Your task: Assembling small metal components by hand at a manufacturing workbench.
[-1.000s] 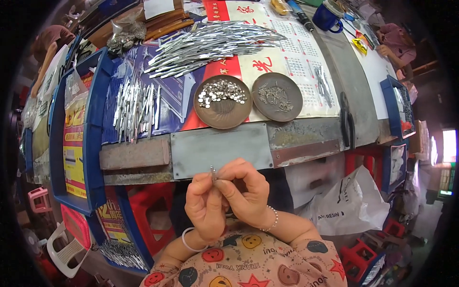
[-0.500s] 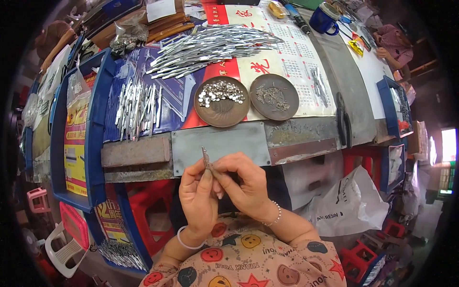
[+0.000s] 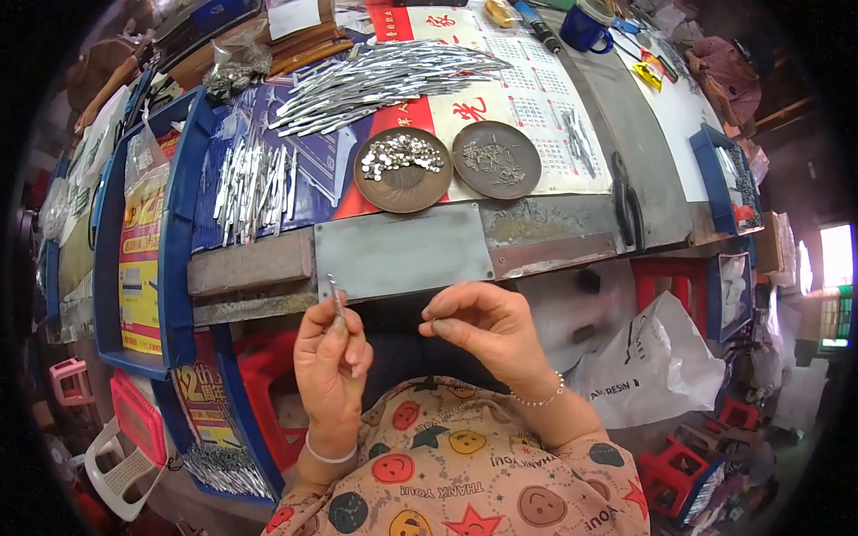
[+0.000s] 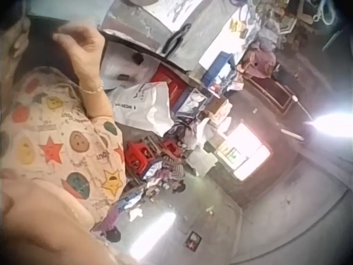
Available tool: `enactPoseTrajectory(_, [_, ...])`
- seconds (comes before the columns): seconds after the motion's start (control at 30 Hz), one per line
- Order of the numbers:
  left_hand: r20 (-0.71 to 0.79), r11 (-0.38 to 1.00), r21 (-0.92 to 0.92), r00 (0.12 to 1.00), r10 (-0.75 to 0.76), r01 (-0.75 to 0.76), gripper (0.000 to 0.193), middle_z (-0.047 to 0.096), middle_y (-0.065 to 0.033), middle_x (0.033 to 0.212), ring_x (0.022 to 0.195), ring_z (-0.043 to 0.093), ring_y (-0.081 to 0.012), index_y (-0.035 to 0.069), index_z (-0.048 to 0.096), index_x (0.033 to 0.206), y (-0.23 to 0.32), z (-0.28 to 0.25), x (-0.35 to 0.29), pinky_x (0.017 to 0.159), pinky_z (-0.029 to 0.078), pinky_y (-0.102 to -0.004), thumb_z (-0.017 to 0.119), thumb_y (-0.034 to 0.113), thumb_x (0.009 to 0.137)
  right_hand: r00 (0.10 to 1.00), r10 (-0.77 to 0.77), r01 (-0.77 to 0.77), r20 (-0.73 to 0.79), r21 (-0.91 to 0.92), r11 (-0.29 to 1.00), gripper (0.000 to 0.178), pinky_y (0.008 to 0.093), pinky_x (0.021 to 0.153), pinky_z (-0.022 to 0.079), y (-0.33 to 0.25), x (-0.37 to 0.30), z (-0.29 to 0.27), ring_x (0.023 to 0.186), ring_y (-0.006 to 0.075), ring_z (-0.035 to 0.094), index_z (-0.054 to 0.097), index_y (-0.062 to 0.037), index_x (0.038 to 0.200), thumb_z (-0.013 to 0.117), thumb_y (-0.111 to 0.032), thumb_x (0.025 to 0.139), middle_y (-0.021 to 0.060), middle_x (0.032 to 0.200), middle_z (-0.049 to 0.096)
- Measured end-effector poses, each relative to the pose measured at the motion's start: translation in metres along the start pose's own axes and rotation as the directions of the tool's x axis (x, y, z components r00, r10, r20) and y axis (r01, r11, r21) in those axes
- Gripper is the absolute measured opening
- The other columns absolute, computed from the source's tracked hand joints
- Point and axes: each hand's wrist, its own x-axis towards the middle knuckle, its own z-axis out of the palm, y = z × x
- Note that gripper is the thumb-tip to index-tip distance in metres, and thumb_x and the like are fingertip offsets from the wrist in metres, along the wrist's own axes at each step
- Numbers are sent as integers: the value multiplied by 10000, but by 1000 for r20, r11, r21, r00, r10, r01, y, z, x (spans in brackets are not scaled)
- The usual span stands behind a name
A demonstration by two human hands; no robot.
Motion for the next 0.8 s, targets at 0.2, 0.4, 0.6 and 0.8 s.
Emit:
enactPoseTrajectory(0.2, [87,994,-16,990,-111,112,230,589,-77,913,597,472,-67,0,543,1153,-5,1,-12,486,385,-190,507,29,928,998,59,-55,32,-125,991,119,256,746,552,-3,-8,19,819,170,656,612,51,954,605,73,837,85,930,580])
enactPoseTrajectory(0.4, [97,980,40,975,-198,195,230,573,-35,912,622,474,-63,11,560,1153,-11,1,-16,498,384,-186,516,21,927,985,-62,117,163,-353,928,105,270,691,573,-3,-10,25,769,176,646,607,74,925,608,91,821,126,896,584])
enactPoseTrajectory(0.6, [139,983,87,975,-174,163,241,540,-40,972,628,471,-64,-12,566,1158,-16,4,-17,495,368,-184,514,2,923,943,-280,331,177,-540,773,134,252,639,503,1,-1,28,727,155,611,628,31,886,686,51,767,98,824,623])
enactPoseTrajectory(0.8, [187,978,192,975,-120,84,227,542,-57,998,599,444,-61,-4,566,1127,-18,9,-16,485,354,-179,509,-19,908,951,-263,310,164,-468,828,104,239,634,514,3,-1,23,740,141,615,583,38,875,653,57,800,103,857,605])
